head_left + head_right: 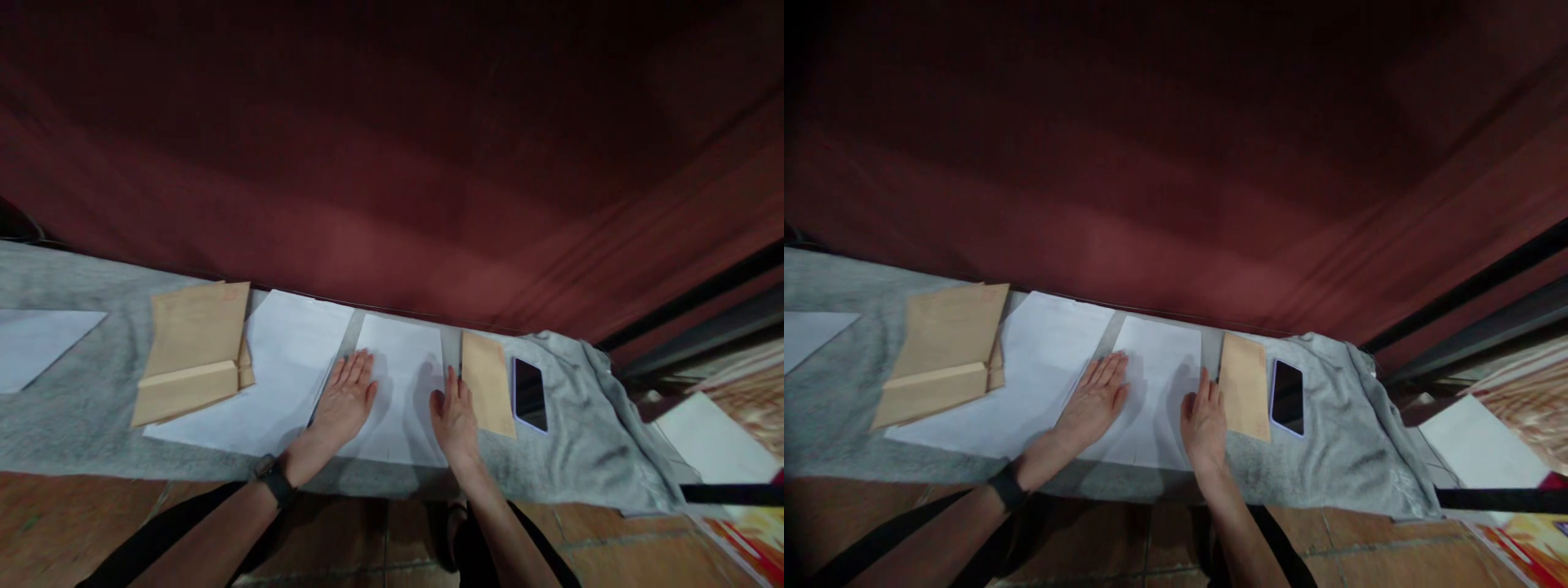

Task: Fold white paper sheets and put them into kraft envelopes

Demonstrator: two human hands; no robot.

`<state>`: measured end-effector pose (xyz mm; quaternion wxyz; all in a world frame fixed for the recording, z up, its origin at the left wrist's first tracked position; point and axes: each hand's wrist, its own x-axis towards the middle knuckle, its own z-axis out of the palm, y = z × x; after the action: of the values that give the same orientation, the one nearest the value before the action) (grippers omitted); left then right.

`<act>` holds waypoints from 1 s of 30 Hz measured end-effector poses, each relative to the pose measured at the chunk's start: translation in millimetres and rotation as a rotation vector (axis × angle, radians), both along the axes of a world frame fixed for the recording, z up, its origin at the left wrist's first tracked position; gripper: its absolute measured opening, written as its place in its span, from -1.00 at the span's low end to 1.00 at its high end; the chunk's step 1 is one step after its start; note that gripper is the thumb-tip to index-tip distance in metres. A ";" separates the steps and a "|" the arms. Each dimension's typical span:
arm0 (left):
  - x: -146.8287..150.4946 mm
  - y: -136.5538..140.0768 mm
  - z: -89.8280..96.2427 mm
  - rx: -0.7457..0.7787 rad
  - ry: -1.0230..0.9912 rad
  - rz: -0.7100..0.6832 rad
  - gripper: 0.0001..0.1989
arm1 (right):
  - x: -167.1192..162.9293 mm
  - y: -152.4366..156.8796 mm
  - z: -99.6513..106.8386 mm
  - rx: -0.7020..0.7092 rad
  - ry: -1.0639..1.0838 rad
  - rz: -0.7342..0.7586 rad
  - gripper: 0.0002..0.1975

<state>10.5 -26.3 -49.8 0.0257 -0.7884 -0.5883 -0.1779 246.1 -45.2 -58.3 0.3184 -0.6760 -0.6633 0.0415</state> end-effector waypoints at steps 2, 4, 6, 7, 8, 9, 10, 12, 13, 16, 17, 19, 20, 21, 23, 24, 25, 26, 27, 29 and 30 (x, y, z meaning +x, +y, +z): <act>14.1 -6.4 -8.0 0.008 -0.019 -0.123 -0.45 | -9.5 -2.3 6.6 0.049 -0.080 0.081 -0.46; 26.8 -12.1 -16.7 -0.001 -0.001 -0.198 -0.45 | -24.9 -2.3 8.3 0.030 -0.070 0.238 -0.47; 35.2 -14.7 -24.3 -0.016 0.037 -0.235 -0.44 | -42.8 -1.0 5.5 -0.044 -0.053 0.374 -0.46; 37.2 -14.7 -27.4 -0.018 0.058 -0.234 -0.43 | -51.0 -0.2 3.1 -0.071 -0.055 0.415 -0.45; 37.8 -13.9 -29.8 -0.016 0.077 -0.224 -0.42 | -57.9 0.3 0.6 -0.080 -0.063 0.428 -0.45; 37.1 -12.6 -31.5 -0.009 0.093 -0.207 -0.40 | -63.2 0.6 -1.8 -0.083 -0.074 0.416 -0.45; 35.5 -11.0 -32.6 0.001 0.106 -0.186 -0.39 | -66.6 0.6 -3.8 -0.080 -0.091 0.399 -0.45; 30.4 -8.1 -33.1 0.016 0.117 -0.146 -0.38 | -68.3 -0.4 -6.8 -0.059 -0.141 0.357 -0.44; 27.4 -7.0 -32.9 0.018 0.115 -0.127 -0.38 | -67.2 -1.3 -7.8 -0.045 -0.171 0.343 -0.44; 19.6 -5.7 -31.0 0.006 0.095 -0.063 -0.39 | -59.8 -4.0 -10.6 -0.004 -0.258 0.306 -0.42; 17.6 -5.7 -30.1 -0.005 0.087 -0.043 -0.39 | -56.9 -4.6 -11.8 0.007 -0.279 0.290 -0.42; 14.4 -6.0 -27.8 -0.035 0.074 0.000 -0.39 | -51.5 -5.4 -14.6 0.024 -0.307 0.258 -0.41; 13.2 -6.1 -26.5 -0.053 0.069 0.019 -0.38 | -49.1 -5.6 -16.1 0.031 -0.317 0.245 -0.41; 12.2 -6.3 -25.1 -0.067 0.065 0.035 -0.38 | -46.9 -5.7 -17.5 0.037 -0.324 0.233 -0.40; 10.5 -6.8 -21.9 -0.083 0.061 0.072 -0.36 | -43.1 -6.4 -19.7 0.042 -0.336 0.210 -0.38; 9.9 -7.2 -20.3 -0.083 0.061 0.087 -0.36 | -41.3 -6.9 -20.4 0.042 -0.339 0.198 -0.37; 9.4 -7.7 -18.6 -0.081 0.061 0.101 -0.35 | -39.6 -7.6 -20.7 0.041 -0.342 0.186 -0.36; 9.0 -8.3 -17.0 -0.078 0.063 0.114 -0.35 | -37.9 -8.5 -20.7 0.039 -0.346 0.178 -0.35; 8.6 -8.9 -15.5 -0.077 0.066 0.123 -0.34 | -36.2 -9.5 -20.5 0.037 -0.350 0.175 -0.35; 7.8 -10.1 -13.2 -0.079 0.076 0.135 -0.34 | -32.9 -11.4 -19.6 0.035 -0.358 0.171 -0.35; 7.4 -10.5 -12.6 -0.081 0.079 0.139 -0.34 | -31.3 -12.3 -19.2 0.036 -0.360 0.169 -0.35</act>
<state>17.9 -36.8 -62.4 0.0294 -0.7524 -0.6469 -0.1206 214.8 -57.5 -77.5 0.2022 -0.6088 -0.7644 -0.0653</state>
